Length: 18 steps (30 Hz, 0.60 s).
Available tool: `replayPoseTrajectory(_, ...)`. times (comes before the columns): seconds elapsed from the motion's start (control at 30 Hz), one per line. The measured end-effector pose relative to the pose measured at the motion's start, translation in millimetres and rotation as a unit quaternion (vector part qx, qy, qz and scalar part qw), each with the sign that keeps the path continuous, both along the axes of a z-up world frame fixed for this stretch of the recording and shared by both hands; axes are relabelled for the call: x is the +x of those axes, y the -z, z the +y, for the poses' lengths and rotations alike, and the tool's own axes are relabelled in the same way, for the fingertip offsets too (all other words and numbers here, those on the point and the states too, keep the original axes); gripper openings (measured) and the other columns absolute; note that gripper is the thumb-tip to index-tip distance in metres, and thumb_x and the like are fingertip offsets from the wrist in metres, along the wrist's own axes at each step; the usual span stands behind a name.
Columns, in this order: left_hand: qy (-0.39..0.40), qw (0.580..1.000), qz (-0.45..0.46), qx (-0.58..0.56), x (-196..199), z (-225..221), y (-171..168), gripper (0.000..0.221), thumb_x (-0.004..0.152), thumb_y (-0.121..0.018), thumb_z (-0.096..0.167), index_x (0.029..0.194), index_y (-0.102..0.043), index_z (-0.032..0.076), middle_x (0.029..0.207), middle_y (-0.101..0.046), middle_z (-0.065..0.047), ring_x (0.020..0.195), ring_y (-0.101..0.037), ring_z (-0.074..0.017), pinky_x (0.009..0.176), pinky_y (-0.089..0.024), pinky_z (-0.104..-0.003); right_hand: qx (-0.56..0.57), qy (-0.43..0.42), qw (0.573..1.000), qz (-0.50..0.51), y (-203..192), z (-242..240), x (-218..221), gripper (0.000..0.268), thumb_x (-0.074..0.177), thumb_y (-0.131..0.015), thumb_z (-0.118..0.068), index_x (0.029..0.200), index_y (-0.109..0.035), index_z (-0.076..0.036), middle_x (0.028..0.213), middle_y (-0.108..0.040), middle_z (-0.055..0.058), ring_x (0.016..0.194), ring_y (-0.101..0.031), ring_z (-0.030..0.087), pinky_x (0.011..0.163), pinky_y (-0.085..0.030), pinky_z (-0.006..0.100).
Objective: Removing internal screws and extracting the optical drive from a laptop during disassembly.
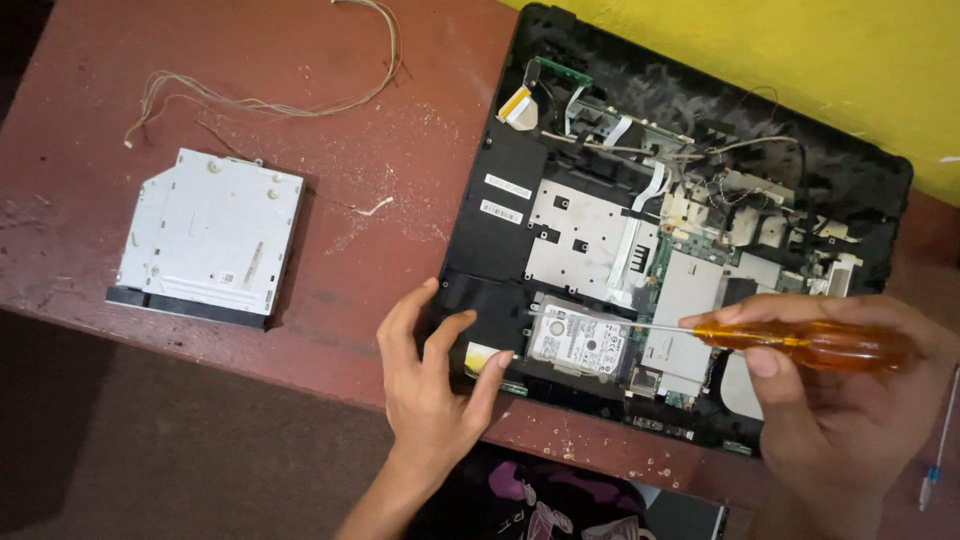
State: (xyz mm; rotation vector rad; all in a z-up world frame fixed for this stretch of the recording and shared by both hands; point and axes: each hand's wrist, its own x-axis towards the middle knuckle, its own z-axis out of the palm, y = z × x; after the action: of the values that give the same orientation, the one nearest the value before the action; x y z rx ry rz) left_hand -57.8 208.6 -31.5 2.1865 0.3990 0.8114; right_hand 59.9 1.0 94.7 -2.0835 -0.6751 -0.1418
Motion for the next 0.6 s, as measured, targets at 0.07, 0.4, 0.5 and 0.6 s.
replayPoseTrajectory(0.07,0.001,1.000,0.003,0.012,0.3,0.1,-0.1,0.038,0.098,-0.070,0.037,0.120,-0.063,0.008,0.143,-0.049,-0.021,0.128,-0.053,-0.0379,0.105,-0.051,-0.050,0.003,-0.004,1.000,0.013,-2.4,5.7,-1.8,0.035,0.104,-0.052,-0.004,0.129,-0.027,-0.004,0.106,-0.064,0.030,0.099,-0.071,0.040,0.099,-0.062,0.050)
replayPoseTrajectory(0.4,0.000,1.000,-0.006,0.027,1.0,0.0,0.6,0.039,0.096,-0.073,0.037,0.117,-0.058,0.008,0.141,-0.051,-0.024,0.125,-0.057,-0.0389,0.101,-0.054,-0.049,-0.010,-0.055,0.998,0.030,1.4,6.3,4.9,0.042,0.103,-0.054,-0.016,0.138,-0.032,-0.011,0.105,-0.068,0.023,0.088,-0.079,0.035,0.084,-0.068,0.044)
replayPoseTrajectory(0.5,-0.004,0.999,-0.010,0.031,1.7,0.0,0.3,0.037,0.097,-0.072,0.037,0.114,-0.059,0.007,0.140,-0.051,-0.023,0.124,-0.058,-0.0382,0.100,-0.054,-0.048,-0.019,-0.049,0.998,0.039,5.3,3.3,8.4,0.040,0.100,-0.060,-0.020,0.132,-0.038,-0.013,0.105,-0.073,0.017,0.091,-0.080,0.031,0.087,-0.063,0.038)
replayPoseTrajectory(0.6,0.000,1.000,-0.016,0.023,1.9,0.0,1.7,0.029,0.096,-0.070,0.027,0.113,-0.059,0.005,0.140,-0.051,-0.025,0.123,-0.057,-0.0394,0.099,-0.054,-0.048,-0.020,-0.055,0.997,0.047,5.0,5.8,7.9,0.039,0.100,-0.059,-0.021,0.133,-0.041,-0.013,0.104,-0.074,0.016,0.092,-0.081,0.030,0.087,-0.067,0.040)
